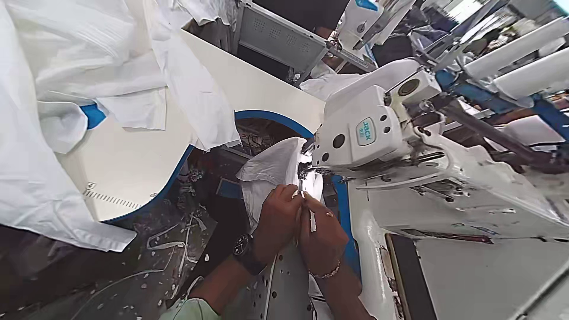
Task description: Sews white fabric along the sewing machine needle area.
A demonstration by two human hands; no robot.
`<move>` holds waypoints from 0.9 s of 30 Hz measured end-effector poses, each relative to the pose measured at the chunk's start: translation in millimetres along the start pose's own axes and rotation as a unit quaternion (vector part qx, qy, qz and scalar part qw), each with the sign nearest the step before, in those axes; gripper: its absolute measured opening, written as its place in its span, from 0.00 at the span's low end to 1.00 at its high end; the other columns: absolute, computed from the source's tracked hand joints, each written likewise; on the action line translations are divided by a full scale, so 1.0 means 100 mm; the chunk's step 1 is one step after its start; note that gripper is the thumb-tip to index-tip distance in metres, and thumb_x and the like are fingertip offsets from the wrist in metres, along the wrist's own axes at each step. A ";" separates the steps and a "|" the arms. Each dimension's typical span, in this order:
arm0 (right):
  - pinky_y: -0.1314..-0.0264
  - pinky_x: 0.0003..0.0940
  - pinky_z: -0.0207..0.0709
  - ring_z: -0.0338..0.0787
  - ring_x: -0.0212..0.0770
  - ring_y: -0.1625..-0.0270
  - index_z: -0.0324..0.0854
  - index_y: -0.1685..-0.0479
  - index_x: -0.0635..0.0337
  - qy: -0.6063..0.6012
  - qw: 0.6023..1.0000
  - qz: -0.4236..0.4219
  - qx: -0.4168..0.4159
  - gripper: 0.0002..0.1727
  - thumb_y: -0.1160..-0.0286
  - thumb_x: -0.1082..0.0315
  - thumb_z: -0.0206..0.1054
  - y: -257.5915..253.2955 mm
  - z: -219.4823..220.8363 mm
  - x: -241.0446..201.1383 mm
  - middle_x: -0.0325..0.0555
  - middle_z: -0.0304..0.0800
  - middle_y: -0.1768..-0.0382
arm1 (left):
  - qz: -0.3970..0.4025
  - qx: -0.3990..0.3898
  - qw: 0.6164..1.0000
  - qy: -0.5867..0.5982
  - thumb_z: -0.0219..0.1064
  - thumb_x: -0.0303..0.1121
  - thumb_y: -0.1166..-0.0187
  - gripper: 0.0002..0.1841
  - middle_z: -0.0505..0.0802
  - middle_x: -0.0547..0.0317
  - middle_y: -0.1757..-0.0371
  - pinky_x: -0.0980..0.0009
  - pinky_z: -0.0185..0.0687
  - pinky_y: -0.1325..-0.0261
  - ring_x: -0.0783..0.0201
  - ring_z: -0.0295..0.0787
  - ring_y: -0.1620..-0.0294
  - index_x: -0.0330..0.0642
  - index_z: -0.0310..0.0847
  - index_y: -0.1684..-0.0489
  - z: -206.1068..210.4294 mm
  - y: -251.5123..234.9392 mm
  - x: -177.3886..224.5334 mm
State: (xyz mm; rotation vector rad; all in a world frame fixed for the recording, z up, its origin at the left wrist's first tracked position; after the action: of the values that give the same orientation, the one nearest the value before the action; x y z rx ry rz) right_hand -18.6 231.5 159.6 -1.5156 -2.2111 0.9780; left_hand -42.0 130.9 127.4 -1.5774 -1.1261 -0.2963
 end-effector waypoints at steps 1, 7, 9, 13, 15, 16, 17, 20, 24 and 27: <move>0.47 0.36 0.89 0.98 0.51 0.48 0.92 0.64 0.68 0.010 1.000 -0.003 -0.006 0.13 0.25 0.72 0.61 -0.01 0.02 -0.01 0.57 0.98 0.55 | 0.001 -0.017 1.000 0.008 0.67 0.25 0.29 0.08 0.95 0.43 0.53 0.59 0.88 0.49 0.47 0.93 0.51 0.35 0.93 0.68 -0.04 -0.02 -0.02; 0.51 0.40 0.89 0.97 0.53 0.49 0.93 0.63 0.63 -0.007 0.995 -0.088 -0.045 0.11 0.25 0.71 0.63 0.09 0.03 -0.15 0.58 0.96 0.49 | -0.057 -0.295 0.952 0.053 0.71 0.23 0.30 0.16 0.93 0.41 0.42 0.45 0.80 0.32 0.43 0.88 0.36 0.34 0.89 0.43 -0.62 0.35 -0.58; 0.56 0.37 0.91 0.98 0.48 0.53 0.91 0.65 0.59 -0.121 0.970 -0.182 -0.104 0.09 0.26 0.73 0.63 0.20 0.03 -0.39 0.54 0.97 0.54 | -0.081 -0.335 0.935 0.085 0.78 0.23 0.39 0.19 0.93 0.35 0.49 0.48 0.84 0.37 0.43 0.92 0.43 0.26 0.88 0.48 -0.53 0.95 -0.41; 0.64 0.44 0.88 0.97 0.52 0.61 0.91 0.61 0.65 -0.266 0.920 -0.154 -0.244 0.08 0.32 0.73 0.68 0.10 0.09 -0.38 0.55 0.95 0.64 | -0.293 -0.509 0.804 0.094 0.53 0.20 0.14 0.23 0.77 0.28 0.21 0.67 0.55 0.12 0.52 0.72 0.16 0.15 0.64 0.22 -0.46 0.97 0.06; 0.48 0.51 0.88 0.95 0.60 0.48 0.88 0.44 0.71 -0.267 0.908 -0.078 -0.312 0.20 0.33 0.68 0.74 0.06 0.01 -0.35 0.65 0.93 0.49 | -0.151 -0.402 0.902 0.050 0.59 0.21 0.20 0.13 0.92 0.32 0.50 0.59 0.79 0.34 0.50 0.90 0.44 0.17 0.84 0.49 -0.42 0.92 -0.23; 0.32 0.52 0.81 0.88 0.62 0.32 0.79 0.28 0.72 -0.250 0.895 -0.040 -0.368 0.33 0.33 0.63 0.77 0.03 -0.03 -0.38 0.67 0.86 0.33 | -0.049 -0.339 0.940 0.012 0.61 0.21 0.23 0.10 0.94 0.35 0.58 0.50 0.84 0.43 0.46 0.93 0.52 0.22 0.88 0.59 -0.50 0.82 -0.44; 0.18 0.49 0.70 0.76 0.60 0.18 0.66 0.16 0.71 -0.228 0.877 -0.009 -0.422 0.46 0.35 0.58 0.80 -0.03 -0.04 -0.41 0.67 0.74 0.20 | 0.038 -0.271 0.960 -0.055 0.62 0.21 0.23 0.10 0.95 0.36 0.60 0.42 0.86 0.47 0.40 0.94 0.54 0.26 0.91 0.60 -0.69 0.61 -0.59; 0.16 0.51 0.66 0.69 0.61 0.14 0.56 0.11 0.71 -0.145 0.853 0.047 -0.499 0.52 0.33 0.55 0.80 -0.18 -0.05 -0.58 0.69 0.68 0.17 | 0.114 0.005 0.970 -0.214 0.59 0.25 0.21 0.13 0.95 0.41 0.55 0.51 0.85 0.41 0.46 0.92 0.49 0.32 0.92 0.57 -1.85 0.03 -0.32; 0.51 0.63 0.79 0.93 0.68 0.52 0.81 0.43 0.69 -0.160 0.902 0.141 -0.376 0.17 0.14 0.64 0.56 -0.35 -0.20 -0.81 0.66 0.91 0.62 | -0.100 0.087 0.959 -0.250 0.63 0.30 0.24 0.35 0.77 0.18 0.26 0.44 0.65 0.18 0.33 0.75 0.22 0.13 0.60 0.21 -2.28 0.84 0.09; 0.80 0.53 0.77 0.87 0.58 0.82 0.83 0.65 0.70 -0.256 0.951 0.100 -0.142 0.08 0.37 0.73 0.70 -0.19 -0.31 -1.35 0.55 0.81 0.86 | -0.243 -0.027 0.969 -0.034 0.71 0.33 0.25 0.44 0.71 0.23 0.17 0.53 0.59 0.11 0.48 0.67 0.13 0.14 0.49 0.14 -1.72 1.44 0.19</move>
State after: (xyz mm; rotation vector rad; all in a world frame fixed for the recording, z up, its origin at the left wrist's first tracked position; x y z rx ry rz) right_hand 40.5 117.1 213.7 -1.7994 -2.6884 1.2809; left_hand 142.3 2.4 111.2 -1.3487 -1.5657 -0.6035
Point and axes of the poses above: each hand's wrist, its own y-axis away from the middle knuckle, its own z-axis out of the palm, x = y × z, the point moved 2 cm from there along -y, towards the middle knuckle
